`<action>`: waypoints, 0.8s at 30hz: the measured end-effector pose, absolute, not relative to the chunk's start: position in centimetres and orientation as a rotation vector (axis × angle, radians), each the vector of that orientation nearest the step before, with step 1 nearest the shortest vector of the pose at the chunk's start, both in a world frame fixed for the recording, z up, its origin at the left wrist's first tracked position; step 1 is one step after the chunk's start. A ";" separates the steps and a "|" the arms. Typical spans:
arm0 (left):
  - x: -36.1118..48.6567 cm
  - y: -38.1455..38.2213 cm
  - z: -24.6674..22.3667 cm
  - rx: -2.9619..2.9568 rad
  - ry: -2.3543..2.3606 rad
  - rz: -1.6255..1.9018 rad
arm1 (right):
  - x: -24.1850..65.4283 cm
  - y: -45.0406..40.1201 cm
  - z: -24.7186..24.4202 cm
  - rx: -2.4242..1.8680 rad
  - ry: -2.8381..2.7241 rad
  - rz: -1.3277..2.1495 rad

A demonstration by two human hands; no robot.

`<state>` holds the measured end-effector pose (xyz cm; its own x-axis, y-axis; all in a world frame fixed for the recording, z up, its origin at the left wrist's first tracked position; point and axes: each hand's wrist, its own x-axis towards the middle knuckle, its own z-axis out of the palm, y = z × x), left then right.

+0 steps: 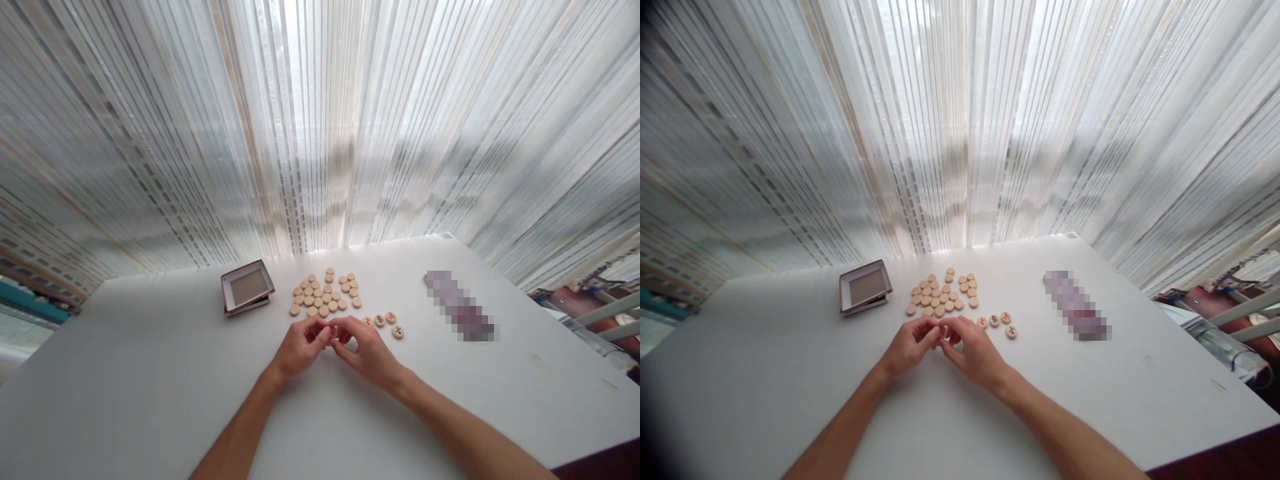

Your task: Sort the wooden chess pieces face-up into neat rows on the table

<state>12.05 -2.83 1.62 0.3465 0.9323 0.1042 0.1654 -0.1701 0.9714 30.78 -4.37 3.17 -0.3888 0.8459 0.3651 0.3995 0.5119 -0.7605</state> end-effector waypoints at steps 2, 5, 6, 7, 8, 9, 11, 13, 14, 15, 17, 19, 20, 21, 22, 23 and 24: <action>12.0 -2.8 1.7 1.592 1.002 0.949 | 30.7 -4.4 3.1 -1.022 -1.982 0.748; 11.9 -2.8 1.7 1.598 0.996 0.943 | 30.7 -4.3 2.9 -1.029 -1.972 0.761; 11.9 -2.8 1.7 1.605 0.997 0.939 | 30.7 -4.3 2.8 -1.032 -1.966 0.764; 11.9 -2.8 1.6 1.615 1.001 0.933 | 30.7 -4.3 2.8 -1.034 -1.960 0.768; 11.9 -2.7 1.6 1.628 1.009 0.928 | 30.7 -4.3 2.7 -1.036 -1.954 0.770; 11.9 -2.7 1.6 1.644 1.019 0.921 | 30.7 -4.3 2.7 -1.039 -1.952 0.770; 12.0 -2.7 1.5 1.676 1.042 0.907 | 30.7 -4.3 2.7 -1.044 -1.959 0.768; 12.0 -2.8 1.4 1.699 1.057 0.897 | 30.7 -4.3 2.7 -1.043 -1.972 0.761; 12.0 -2.8 1.4 1.705 1.062 0.894 | 30.7 -4.4 2.7 -1.040 -1.980 0.755; 12.0 -2.8 1.4 1.705 1.064 0.893 | 30.7 -4.4 2.8 -1.036 -1.988 0.749; 12.1 -2.8 1.4 1.695 1.062 0.894 | 30.7 -4.4 2.8 -1.035 -2.001 0.732; 12.0 -2.9 1.6 1.679 1.047 0.896 | 30.7 -4.5 2.9 -1.044 -2.011 0.723; 12.0 -2.9 1.7 1.672 1.037 0.897 | 30.6 -4.5 3.0 -1.050 -2.014 0.723; 12.0 -2.9 1.8 1.667 1.027 0.898 | 30.6 -4.5 3.1 -1.056 -2.016 0.725; 12.0 -2.9 2.0 1.663 1.017 0.900 | 30.6 -4.5 3.1 -1.059 -2.017 0.727; 12.0 -2.9 2.1 1.659 1.011 0.903 | 30.6 -4.6 3.2 -1.059 -2.016 0.731; 12.0 -2.9 2.2 1.653 1.005 0.907 | 30.6 -4.6 3.4 -1.053 -2.014 0.734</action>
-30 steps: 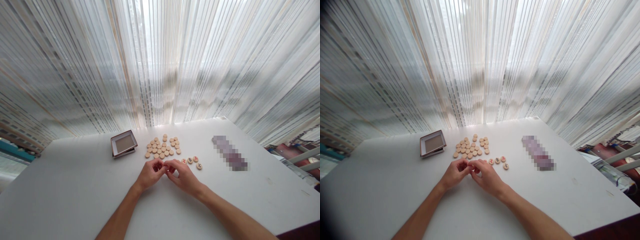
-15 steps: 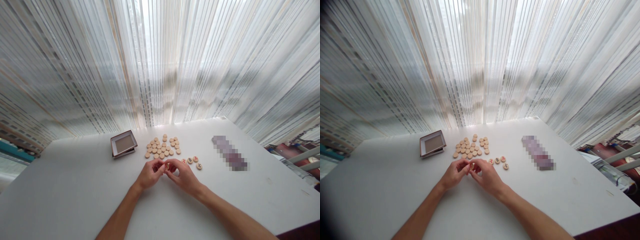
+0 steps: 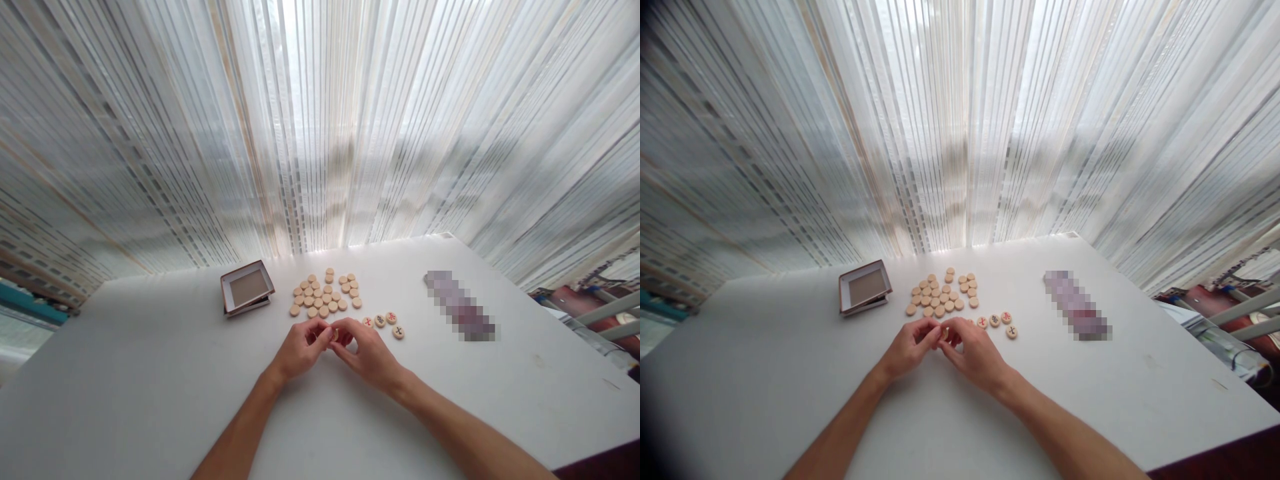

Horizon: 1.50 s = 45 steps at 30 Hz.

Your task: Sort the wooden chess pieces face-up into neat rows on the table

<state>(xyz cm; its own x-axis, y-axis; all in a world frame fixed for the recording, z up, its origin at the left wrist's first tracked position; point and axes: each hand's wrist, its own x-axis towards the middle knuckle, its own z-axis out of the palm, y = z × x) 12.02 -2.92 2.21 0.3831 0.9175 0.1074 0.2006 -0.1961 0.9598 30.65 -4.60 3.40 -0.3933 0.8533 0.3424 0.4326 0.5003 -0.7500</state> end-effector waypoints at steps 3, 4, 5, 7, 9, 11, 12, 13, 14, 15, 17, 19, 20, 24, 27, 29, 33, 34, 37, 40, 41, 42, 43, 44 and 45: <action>12.0 -3.0 2.4 1.625 1.015 0.921 | 31.1 -4.5 4.1 -1.015 -1.980 0.739; 12.0 -3.0 2.4 1.618 1.028 0.921 | 31.4 -4.3 4.4 -1.003 -1.953 0.740; 12.0 -3.0 2.4 1.614 1.044 0.919 | 31.8 -4.1 4.7 -0.994 -1.915 0.748; 12.1 -3.0 2.4 1.615 1.074 0.905 | 32.9 -3.4 5.3 -0.996 -1.809 0.778; 12.1 -3.0 2.2 1.615 1.090 0.891 | 34.3 -2.4 5.8 -1.018 -1.692 0.820; 12.0 -2.9 2.1 1.609 1.096 0.885 | 35.8 -1.2 6.1 -1.044 -1.587 0.874; 12.0 -2.9 2.1 1.605 1.096 0.885 | 36.6 -0.6 6.2 -1.061 -1.535 0.879; 12.0 -2.9 2.0 1.600 1.096 0.887 | 37.3 -0.1 6.2 -1.081 -1.496 0.888; 12.0 -2.9 2.0 1.596 1.096 0.892 | 38.0 0.4 6.2 -1.095 -1.469 0.893; 12.0 -2.9 2.0 1.593 1.097 0.897 | 38.6 0.8 6.2 -1.110 -1.451 0.890; 12.0 -2.8 1.9 1.590 1.098 0.903 | 39.6 1.5 6.0 -1.151 -1.432 0.885; 12.0 -2.9 1.9 1.590 1.100 0.907 | 40.3 1.9 5.9 -1.198 -1.419 0.911; 12.0 -2.9 1.9 1.590 1.101 0.909 | 40.6 2.0 5.9 -1.221 -1.415 0.935; 12.0 -2.9 1.9 1.585 1.103 0.914 | 41.1 2.0 6.0 -1.248 -1.427 1.035; 12.0 -2.9 2.0 1.579 1.104 0.910 | 41.2 1.8 6.3 -1.259 -1.478 1.066; 12.0 -2.9 2.0 1.581 1.104 0.910 | 41.4 1.6 6.5 -1.277 -1.520 1.089; 12.1 -2.9 2.0 1.580 1.107 0.914 | 41.9 1.4 6.8 -1.286 -1.606 1.160; 12.1 -2.9 2.0 1.577 1.109 0.915 | 42.1 1.3 6.9 -1.287 -1.634 1.183; 12.0 -2.9 2.0 1.571 1.111 0.918 | 42.5 1.0 7.3 -1.299 -1.757 1.283; 12.0 -2.8 2.0 1.573 1.113 0.914 | 42.6 0.6 7.7 -1.353 -1.871 1.320; 12.0 -2.8 2.0 1.575 1.115 0.911 | 42.5 0.5 7.8 -1.372 -1.899 1.317; 12.0 -2.8 2.0 1.577 1.116 0.908 | 42.5 0.4 7.9 -1.386 -1.924 1.317; 12.0 -2.8 2.0 1.578 1.116 0.906 | 42.5 0.3 8.0 -1.394 -1.948 1.324; 12.0 -2.8 2.0 1.578 1.115 0.905 | 42.5 0.2 8.1 -1.397 -1.973 1.334; 12.1 -2.8 2.0 1.578 1.114 0.906 | 42.5 0.0 8.2 -1.397 -1.997 1.340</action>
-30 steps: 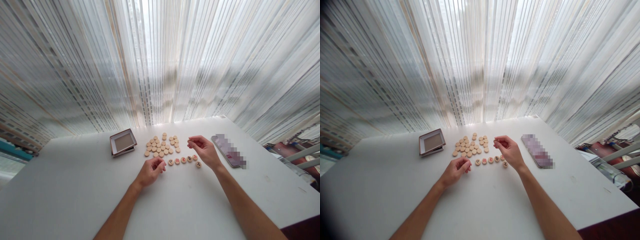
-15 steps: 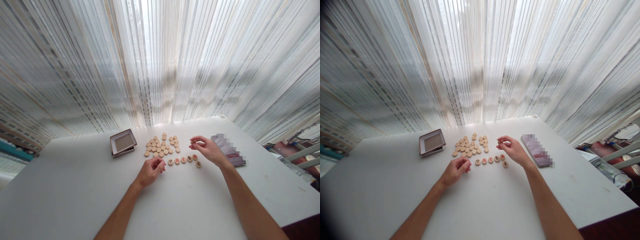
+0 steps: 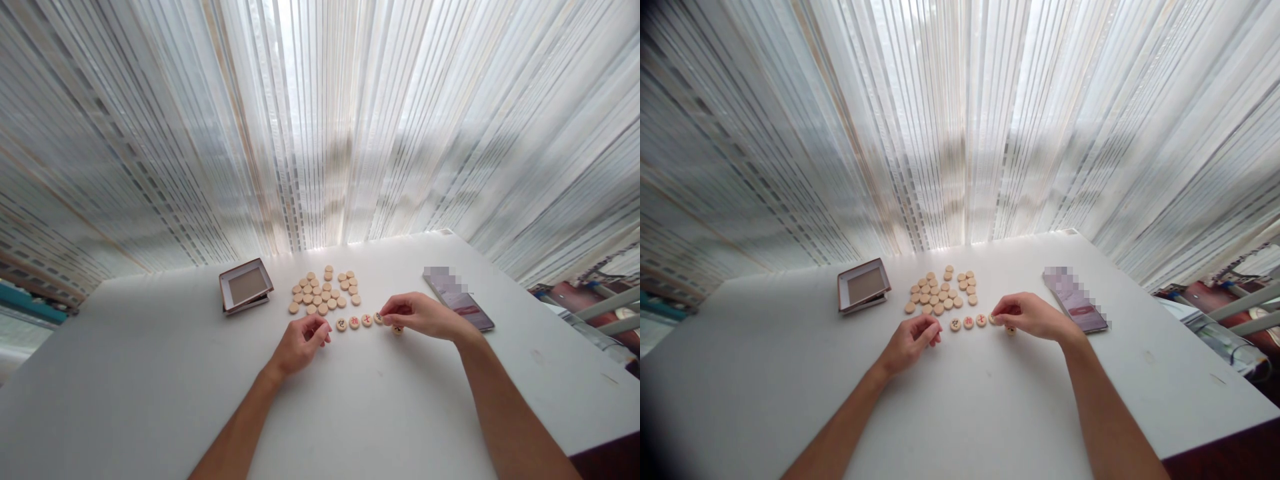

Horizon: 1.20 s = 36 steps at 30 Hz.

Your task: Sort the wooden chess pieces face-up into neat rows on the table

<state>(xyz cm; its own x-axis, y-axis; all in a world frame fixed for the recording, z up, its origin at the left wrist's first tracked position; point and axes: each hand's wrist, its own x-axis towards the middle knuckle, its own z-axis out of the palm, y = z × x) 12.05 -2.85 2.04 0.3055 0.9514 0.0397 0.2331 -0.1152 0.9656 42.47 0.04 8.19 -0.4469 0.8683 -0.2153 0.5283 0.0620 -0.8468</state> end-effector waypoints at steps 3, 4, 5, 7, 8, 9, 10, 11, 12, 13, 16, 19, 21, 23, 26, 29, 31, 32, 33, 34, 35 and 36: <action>12.1 -2.9 2.1 1.581 1.112 0.904 | 42.4 -0.4 8.3 -1.415 -2.063 1.321; 12.1 -2.9 2.1 1.583 1.112 0.901 | 42.4 -0.6 8.3 -1.425 -2.085 1.309; 12.1 -2.9 2.1 1.586 1.113 0.897 | 42.3 -0.7 8.3 -1.435 -2.106 1.297; 12.0 -2.9 2.1 1.593 1.115 0.891 | 42.1 -1.0 8.2 -1.453 -2.145 1.260; 12.0 -2.9 2.1 1.597 1.117 0.889 | 42.0 -1.1 8.2 -1.461 -2.165 1.232; 12.0 -2.9 2.1 1.600 1.120 0.887 | 41.8 -1.1 8.1 -1.468 -2.186 1.200; 12.0 -2.9 2.1 1.603 1.123 0.887 | 41.7 -1.2 8.1 -1.476 -2.205 1.166; 12.0 -2.9 2.1 1.606 1.125 0.886 | 41.6 -1.2 8.0 -1.486 -2.221 1.133; 12.0 -2.9 2.1 1.607 1.126 0.886 | 41.4 -1.3 8.0 -1.496 -2.232 1.103; 12.1 -2.9 2.1 1.607 1.126 0.885 | 41.3 -1.3 8.0 -1.504 -2.238 1.076; 12.1 -2.9 2.2 1.603 1.121 0.889 | 41.1 -1.4 8.1 -1.505 -2.251 1.012; 12.1 -2.9 2.2 1.602 1.117 0.886 | 41.0 -1.4 8.0 -1.494 -2.257 0.959; 12.1 -2.9 2.3 1.605 1.119 0.879 | 41.0 -1.3 7.9 -1.500 -2.243 0.932; 12.0 -2.9 2.2 1.606 1.123 0.875 | 41.0 -1.3 7.7 -1.511 -2.223 0.915; 12.0 -2.9 2.1 1.606 1.124 0.875 | 41.1 -1.2 7.6 -1.520 -2.217 0.901; 12.0 -2.9 2.1 1.600 1.120 0.876 | 41.4 -1.2 7.9 -1.515 -2.224 0.873; 12.0 -2.9 2.1 1.598 1.114 0.878 | 41.6 -0.9 8.0 -1.511 -2.206 0.797; 12.0 -2.9 2.2 1.599 1.110 0.879 | 41.7 -0.7 8.1 -1.506 -2.188 0.740; 12.1 -2.9 2.2 1.601 1.108 0.881 | 41.8 -0.5 8.0 -1.499 -2.164 0.677; 12.1 -2.9 2.2 1.602 1.108 0.882 | 41.8 -0.3 7.8 -1.490 -2.138 0.614; 12.1 -2.9 2.2 1.603 1.110 0.882 | 41.8 0.0 7.6 -1.478 -2.111 0.553; 12.1 -2.9 2.1 1.604 1.114 0.882 | 41.7 0.2 7.3 -1.467 -2.084 0.496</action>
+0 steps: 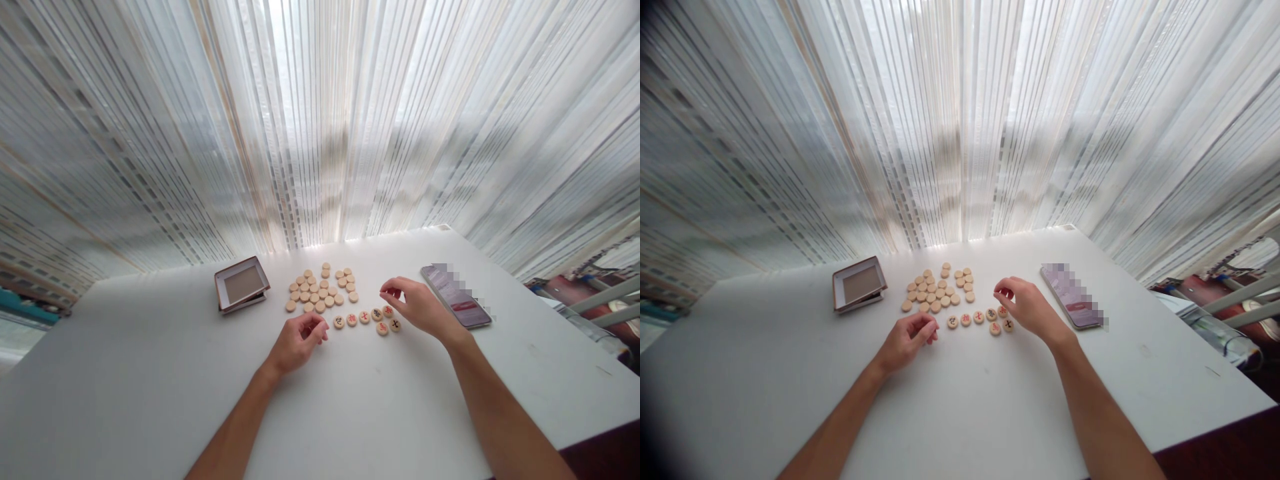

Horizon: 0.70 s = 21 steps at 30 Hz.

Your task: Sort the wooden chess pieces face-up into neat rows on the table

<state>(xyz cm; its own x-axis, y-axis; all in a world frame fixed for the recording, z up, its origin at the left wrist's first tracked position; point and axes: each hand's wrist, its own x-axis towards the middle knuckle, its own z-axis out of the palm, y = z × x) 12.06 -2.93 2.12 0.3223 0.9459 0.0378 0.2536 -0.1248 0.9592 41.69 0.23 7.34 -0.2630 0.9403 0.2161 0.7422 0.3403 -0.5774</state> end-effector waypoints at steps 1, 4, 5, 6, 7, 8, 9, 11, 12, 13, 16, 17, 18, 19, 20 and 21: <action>12.1 -2.9 2.1 1.606 1.119 0.881 | 41.6 0.4 7.0 -1.454 -2.062 0.443; 12.1 -2.9 1.9 1.609 1.135 0.879 | 40.8 0.8 6.0 -1.390 -2.054 0.334; 12.1 -2.8 1.8 1.610 1.138 0.878 | 40.4 0.8 5.6 -1.355 -2.077 0.317; 12.1 -2.8 1.8 1.611 1.140 0.878 | 40.0 0.7 5.3 -1.316 -2.111 0.306; 12.1 -2.8 1.7 1.613 1.141 0.878 | 39.6 0.6 5.0 -1.281 -2.148 0.298; 12.1 -2.8 1.7 1.617 1.142 0.879 | 39.1 0.6 4.7 -1.262 -2.174 0.285; 12.1 -2.8 1.6 1.623 1.145 0.881 | 38.6 0.5 4.5 -1.259 -2.195 0.269; 12.1 -2.7 1.6 1.635 1.149 0.882 | 37.6 0.6 4.0 -1.329 -2.172 0.219; 12.1 -2.7 1.6 1.640 1.149 0.882 | 37.2 0.7 3.7 -1.386 -2.138 0.201; 12.1 -2.7 1.6 1.644 1.147 0.882 | 36.8 0.8 3.6 -1.443 -2.099 0.192; 12.1 -2.8 1.5 1.645 1.141 0.888 | 35.9 1.4 3.2 -1.522 -2.050 0.191; 12.2 -2.7 1.5 1.645 1.139 0.891 | 35.6 1.6 3.2 -1.527 -2.049 0.193; 12.2 -2.7 1.5 1.645 1.137 0.892 | 35.4 1.8 3.1 -1.529 -2.049 0.194; 12.2 -2.7 1.5 1.646 1.135 0.893 | 35.3 1.9 3.1 -1.529 -2.048 0.195; 12.2 -2.7 1.5 1.647 1.134 0.894 | 35.2 2.0 3.2 -1.530 -2.045 0.197; 12.2 -2.7 1.4 1.649 1.134 0.894 | 35.1 2.0 3.2 -1.529 -2.039 0.199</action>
